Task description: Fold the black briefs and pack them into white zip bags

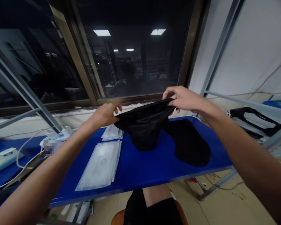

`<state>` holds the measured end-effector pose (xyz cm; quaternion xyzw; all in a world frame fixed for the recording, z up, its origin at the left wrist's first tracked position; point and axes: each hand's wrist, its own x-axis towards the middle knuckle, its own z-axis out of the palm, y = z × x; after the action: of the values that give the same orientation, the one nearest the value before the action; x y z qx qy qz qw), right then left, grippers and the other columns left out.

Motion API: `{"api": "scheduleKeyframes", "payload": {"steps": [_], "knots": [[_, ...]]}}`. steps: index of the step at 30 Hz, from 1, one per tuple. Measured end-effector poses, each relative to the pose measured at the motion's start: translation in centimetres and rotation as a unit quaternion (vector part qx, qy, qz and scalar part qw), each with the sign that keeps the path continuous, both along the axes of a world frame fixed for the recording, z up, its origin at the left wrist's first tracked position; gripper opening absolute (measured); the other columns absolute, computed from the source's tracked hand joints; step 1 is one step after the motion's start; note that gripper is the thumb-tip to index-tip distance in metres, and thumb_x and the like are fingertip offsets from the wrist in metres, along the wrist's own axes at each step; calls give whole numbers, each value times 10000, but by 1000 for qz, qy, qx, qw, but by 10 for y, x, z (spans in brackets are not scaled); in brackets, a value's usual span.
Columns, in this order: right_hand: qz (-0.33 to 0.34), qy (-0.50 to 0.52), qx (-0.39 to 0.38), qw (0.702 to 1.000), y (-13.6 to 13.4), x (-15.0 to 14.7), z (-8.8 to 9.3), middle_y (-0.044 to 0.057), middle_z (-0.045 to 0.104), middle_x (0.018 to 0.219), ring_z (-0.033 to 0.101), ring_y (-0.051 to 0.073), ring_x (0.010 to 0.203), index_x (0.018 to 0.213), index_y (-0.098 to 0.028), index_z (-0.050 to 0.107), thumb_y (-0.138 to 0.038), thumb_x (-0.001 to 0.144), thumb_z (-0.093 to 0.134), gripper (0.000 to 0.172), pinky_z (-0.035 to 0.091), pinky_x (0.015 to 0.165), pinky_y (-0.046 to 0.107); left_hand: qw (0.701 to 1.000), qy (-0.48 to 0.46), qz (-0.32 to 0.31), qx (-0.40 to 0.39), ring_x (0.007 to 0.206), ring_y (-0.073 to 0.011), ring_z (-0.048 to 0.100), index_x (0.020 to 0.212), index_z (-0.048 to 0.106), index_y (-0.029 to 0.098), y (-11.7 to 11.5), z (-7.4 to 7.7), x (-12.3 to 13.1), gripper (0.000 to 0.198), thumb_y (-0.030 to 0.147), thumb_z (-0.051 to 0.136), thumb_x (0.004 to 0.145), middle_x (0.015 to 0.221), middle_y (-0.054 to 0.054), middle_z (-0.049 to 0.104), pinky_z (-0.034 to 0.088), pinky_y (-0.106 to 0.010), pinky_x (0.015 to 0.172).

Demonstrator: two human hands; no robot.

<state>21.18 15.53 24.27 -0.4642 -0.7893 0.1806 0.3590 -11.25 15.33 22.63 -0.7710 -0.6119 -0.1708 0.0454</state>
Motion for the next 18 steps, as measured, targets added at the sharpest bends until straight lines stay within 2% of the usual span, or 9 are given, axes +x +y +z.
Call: {"api": "scheduleKeyframes", "payload": {"steps": [2, 5, 6, 8, 10, 12, 13, 16, 18], "knots": [[90, 54, -161, 981, 3, 13, 9, 54, 689, 826, 726, 219, 680, 965, -185, 658, -152, 777, 788, 231, 598, 605, 338, 987, -115, -19, -114, 762, -253, 713, 991, 700, 175, 1, 5, -19, 358, 152, 749, 637, 960, -59, 715, 619, -411, 756], [193, 104, -243, 945, 4, 20, 12, 85, 714, 1025, 754, 219, 852, 1058, -193, 642, -215, 814, 753, 269, 640, 729, 349, 908, -351, -94, -207, 780, -212, 724, 992, 696, 163, -4, 18, -31, 357, 217, 819, 661, 1024, -85, 740, 631, -325, 688], [201, 102, -237, 945, 4, 18, 10, 83, 711, 1053, 751, 213, 882, 1054, -196, 641, -216, 823, 731, 249, 642, 757, 352, 881, -413, -112, -204, 825, -204, 724, 991, 700, 164, -5, 21, -30, 349, 206, 829, 670, 1021, -80, 744, 625, -294, 709], [162, 59, -179, 969, 4, 10, 3, 72, 709, 1017, 739, 211, 891, 978, -191, 660, -180, 808, 705, 176, 638, 787, 361, 843, -498, -117, -168, 869, -186, 714, 973, 710, 159, -4, 27, -26, 285, 159, 805, 705, 968, -64, 742, 606, -262, 758], [77, -15, -53, 996, 5, -2, -4, 62, 695, 948, 719, 224, 902, 859, -181, 680, -119, 746, 708, 132, 624, 824, 380, 829, -530, -114, -135, 850, -177, 701, 972, 711, 149, 1, 27, -20, 252, 135, 771, 728, 907, -53, 723, 593, -284, 798], [0, -45, 71, 996, 6, -13, -7, 51, 674, 882, 707, 232, 896, 790, -176, 690, -75, 703, 697, 134, 613, 841, 393, 846, -511, -115, -100, 841, -177, 687, 995, 705, 149, 8, 24, -15, 317, 114, 774, 687, 892, -43, 701, 582, -315, 826], [-17, -28, 98, 995, 6, -18, -7, 47, 666, 848, 709, 229, 869, 790, -174, 696, -75, 715, 679, 125, 616, 827, 395, 866, -482, -112, -74, 850, -181, 682, 1020, 704, 153, 12, 23, -15, 379, 96, 776, 652, 895, -37, 692, 577, -323, 830], [-11, 128, 43, 991, 6, -23, 1, 44, 648, 731, 715, 206, 711, 821, -159, 690, -125, 821, 598, 98, 639, 710, 386, 933, -347, -92, -1, 907, -230, 681, 1064, 713, 156, 15, 25, -17, 466, 81, 742, 604, 901, -37, 686, 567, -351, 831], [3, 232, 6, 973, 6, -22, 7, 48, 649, 713, 715, 203, 686, 790, -157, 670, -127, 848, 574, 116, 651, 695, 397, 955, -279, -97, 0, 932, -260, 688, 1051, 725, 146, 10, 33, -21, 399, 140, 730, 653, 920, -62, 706, 562, -385, 853]]}}
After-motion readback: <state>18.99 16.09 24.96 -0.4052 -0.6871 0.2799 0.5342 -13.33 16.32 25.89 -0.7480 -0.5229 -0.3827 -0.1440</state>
